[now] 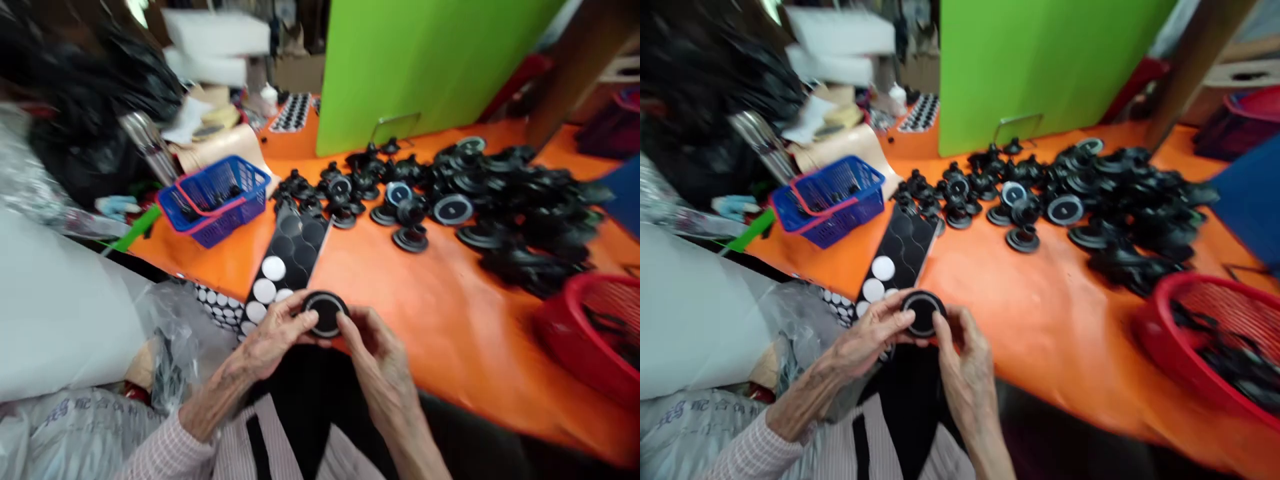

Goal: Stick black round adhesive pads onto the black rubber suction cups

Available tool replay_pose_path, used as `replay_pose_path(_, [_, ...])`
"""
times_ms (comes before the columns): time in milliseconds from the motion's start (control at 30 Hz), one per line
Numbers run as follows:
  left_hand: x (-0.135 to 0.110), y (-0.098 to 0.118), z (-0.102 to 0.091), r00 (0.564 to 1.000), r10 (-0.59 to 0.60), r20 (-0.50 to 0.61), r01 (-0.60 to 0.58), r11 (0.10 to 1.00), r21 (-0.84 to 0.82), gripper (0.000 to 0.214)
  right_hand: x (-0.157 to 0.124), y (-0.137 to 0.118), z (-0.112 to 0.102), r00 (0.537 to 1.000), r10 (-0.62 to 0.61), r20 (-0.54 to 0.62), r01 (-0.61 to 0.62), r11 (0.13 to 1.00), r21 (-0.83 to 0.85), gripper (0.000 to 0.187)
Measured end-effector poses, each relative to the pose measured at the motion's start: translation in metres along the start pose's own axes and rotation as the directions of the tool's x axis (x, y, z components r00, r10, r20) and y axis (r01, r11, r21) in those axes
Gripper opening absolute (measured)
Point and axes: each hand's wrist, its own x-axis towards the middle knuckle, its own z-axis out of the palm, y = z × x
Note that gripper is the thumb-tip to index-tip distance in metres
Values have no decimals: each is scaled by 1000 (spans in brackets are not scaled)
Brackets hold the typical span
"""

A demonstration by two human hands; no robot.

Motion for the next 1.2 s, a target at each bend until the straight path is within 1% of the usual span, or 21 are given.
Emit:
replay_pose_path(67, [5, 17, -12, 999, 44, -2, -44, 995, 84, 42, 20, -12, 7, 982, 48, 185, -63, 995, 75, 34])
replay_pose_path(100, [9, 30, -20, 996, 86, -14, -83, 987, 137, 44, 33, -20, 15, 969, 41, 242, -68, 992, 106, 35])
replay_pose_path(167, [18, 68, -37, 981, 184, -63, -164, 958, 235, 49, 62, -44, 43, 948, -12, 317, -55, 978, 204, 35])
replay_pose_path(233, [21, 113, -54, 948, 279, -153, -218, 919, 329, 54, 90, -75, 77, 930, -82, 359, -55, 933, 354, 32])
replay_pose_path(267, [20, 135, -61, 923, 328, -204, -232, 893, 386, 56, 102, -91, 93, 927, -109, 358, -63, 897, 437, 31])
replay_pose_path(300, [18, 152, -66, 883, 398, -250, -246, 845, 476, 57, 112, -104, 106, 924, -138, 357, -72, 854, 515, 29])
replay_pose_path(333, [15, 163, -71, 810, 500, -307, -251, 768, 589, 56, 120, -114, 116, 930, -165, 328, -56, 819, 571, 28])
replay_pose_path(367, [13, 168, -75, 739, 595, -317, -261, 686, 679, 51, 124, -118, 120, 939, -204, 277, 1, 807, 591, 28])
replay_pose_path(400, [10, 165, -77, 710, 638, -298, -254, 627, 736, 47, 125, -117, 120, 938, -250, 239, 73, 819, 568, 27])
replay_pose_path(433, [8, 156, -80, 721, 633, -281, -232, 604, 763, 43, 122, -110, 115, 936, -287, 202, 154, 854, 497, 25])
replay_pose_path(500, [8, 122, -83, 819, 504, -276, -138, 639, 756, 40, 103, -84, 99, 925, -345, 158, 306, 925, 227, 22])
replay_pose_path(533, [11, 102, -85, 844, 433, -316, -67, 670, 739, 43, 90, -66, 90, 923, -362, 129, 359, 932, 49, 21])
replay_pose_path(567, [15, 83, -85, 870, 357, -340, -14, 707, 707, 48, 76, -46, 81, 909, -402, 105, 412, 906, -95, 21])
replay_pose_path(633, [26, 55, -86, 918, 210, -336, 30, 809, 587, 57, 51, -9, 68, 871, -489, 58, 485, 833, -267, 23])
replay_pose_path(700, [36, 42, -84, 966, 56, -251, 60, 901, 430, 52, 34, 18, 63, 855, -516, 47, 499, 796, -343, 26])
replay_pose_path(767, [42, 43, -81, 982, -80, -171, 130, 942, 308, 40, 25, 31, 63, 869, -490, 65, 479, 803, -355, 29])
replay_pose_path(800, [43, 45, -79, 982, -121, -142, 156, 949, 274, 37, 23, 34, 65, 878, -472, 77, 467, 812, -351, 31])
replay_pose_path(867, [42, 49, -74, 985, -137, -105, 157, 963, 217, 37, 22, 33, 68, 886, -458, 74, 453, 819, -352, 35])
replay_pose_path(1000, [39, 47, -69, 993, -77, -86, 88, 987, 136, 39, 26, 25, 70, 867, -497, 33, 467, 790, -398, 34])
replay_pose_path(1067, [40, 43, -69, 993, -46, -106, 60, 989, 132, 38, 26, 22, 70, 847, -529, 54, 490, 737, -466, 30])
replay_pose_path(1200, [44, 39, -68, 993, 34, -111, -18, 990, 136, 36, 25, 24, 73, 803, -576, 152, 522, 557, -646, 30])
